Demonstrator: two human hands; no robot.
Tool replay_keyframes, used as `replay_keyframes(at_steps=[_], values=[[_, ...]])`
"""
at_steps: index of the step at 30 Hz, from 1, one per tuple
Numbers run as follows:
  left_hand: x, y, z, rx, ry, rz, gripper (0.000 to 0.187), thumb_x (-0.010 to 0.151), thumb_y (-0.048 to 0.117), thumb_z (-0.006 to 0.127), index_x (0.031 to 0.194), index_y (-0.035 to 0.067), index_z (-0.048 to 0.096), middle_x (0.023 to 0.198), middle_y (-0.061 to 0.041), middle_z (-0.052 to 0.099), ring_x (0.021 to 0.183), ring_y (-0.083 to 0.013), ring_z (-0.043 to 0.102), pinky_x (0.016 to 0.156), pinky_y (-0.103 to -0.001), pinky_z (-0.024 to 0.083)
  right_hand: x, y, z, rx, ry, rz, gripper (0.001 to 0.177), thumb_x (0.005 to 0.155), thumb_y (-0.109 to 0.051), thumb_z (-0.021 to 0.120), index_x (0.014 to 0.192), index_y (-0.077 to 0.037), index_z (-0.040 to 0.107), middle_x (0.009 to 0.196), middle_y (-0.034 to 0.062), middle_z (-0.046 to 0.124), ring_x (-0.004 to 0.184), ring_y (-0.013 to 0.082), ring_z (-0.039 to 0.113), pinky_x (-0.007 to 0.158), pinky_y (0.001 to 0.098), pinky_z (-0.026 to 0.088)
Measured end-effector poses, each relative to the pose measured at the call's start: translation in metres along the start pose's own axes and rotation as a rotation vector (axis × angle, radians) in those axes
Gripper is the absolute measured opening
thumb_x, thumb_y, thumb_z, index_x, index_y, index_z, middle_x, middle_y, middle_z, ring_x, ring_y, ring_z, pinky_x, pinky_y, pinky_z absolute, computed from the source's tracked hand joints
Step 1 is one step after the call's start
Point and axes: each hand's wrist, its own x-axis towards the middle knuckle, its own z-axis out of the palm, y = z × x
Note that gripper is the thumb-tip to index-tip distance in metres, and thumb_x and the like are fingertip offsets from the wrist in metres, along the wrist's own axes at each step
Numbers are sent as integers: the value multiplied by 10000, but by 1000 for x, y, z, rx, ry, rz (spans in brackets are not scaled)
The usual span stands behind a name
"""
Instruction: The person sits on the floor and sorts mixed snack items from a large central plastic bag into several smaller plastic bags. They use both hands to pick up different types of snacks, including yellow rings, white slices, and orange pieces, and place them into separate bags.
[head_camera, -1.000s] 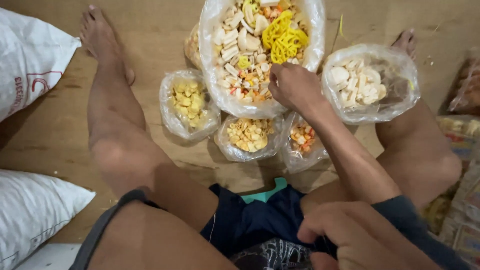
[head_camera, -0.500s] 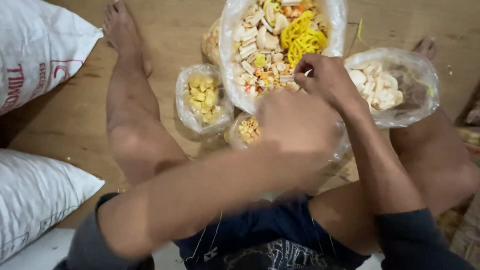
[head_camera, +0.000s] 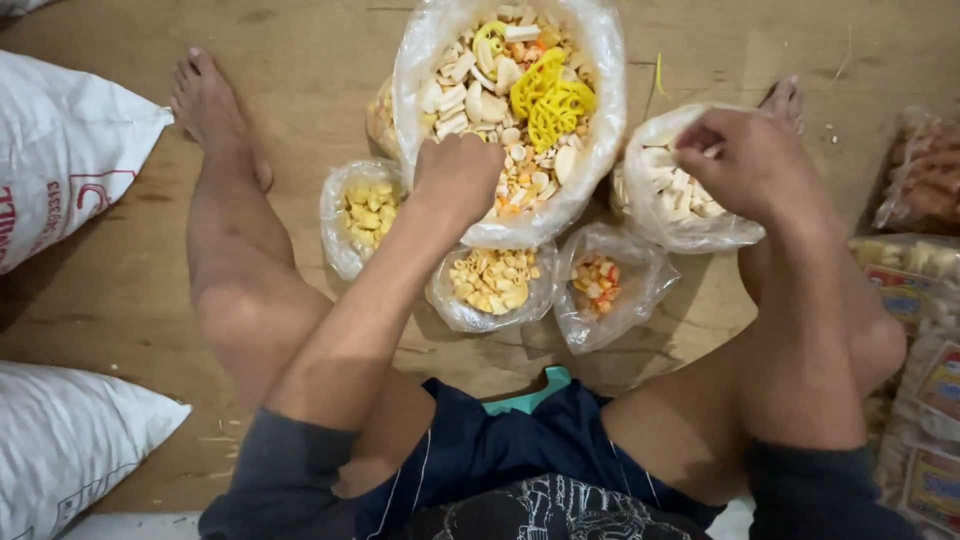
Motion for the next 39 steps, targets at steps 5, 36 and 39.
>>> replay_keyframes(at_steps=[5,36,39], values=[[-1,-4,-8,48,-21,-12,187,972,-74,554,1002,78,659,856,-90,663,807,-262,655,896,-524,559,-9,6,-2,-111,-77,265,360,1008,-272,605,1310,-89,676,1253,146,710,1093,388,652,815,553,509],[-14,-25,7,-14,218,-80,195,844,116,735,1030,98,788,1039,-184,726,1130,-416,618,1068,-664,236,128,-21,228,-506,649,-346,91,732,-181,754,758,-101,791,969,120,597,1022,363,560,772,447,457],[-20,-26,7,4,238,-104,176,867,51,674,993,83,792,990,-191,758,1072,-411,671,1057,-629,263,124,-31,217,-480,485,-290,191,748,-261,765,813,-88,813,1063,157,621,1095,384,541,807,461,480]])
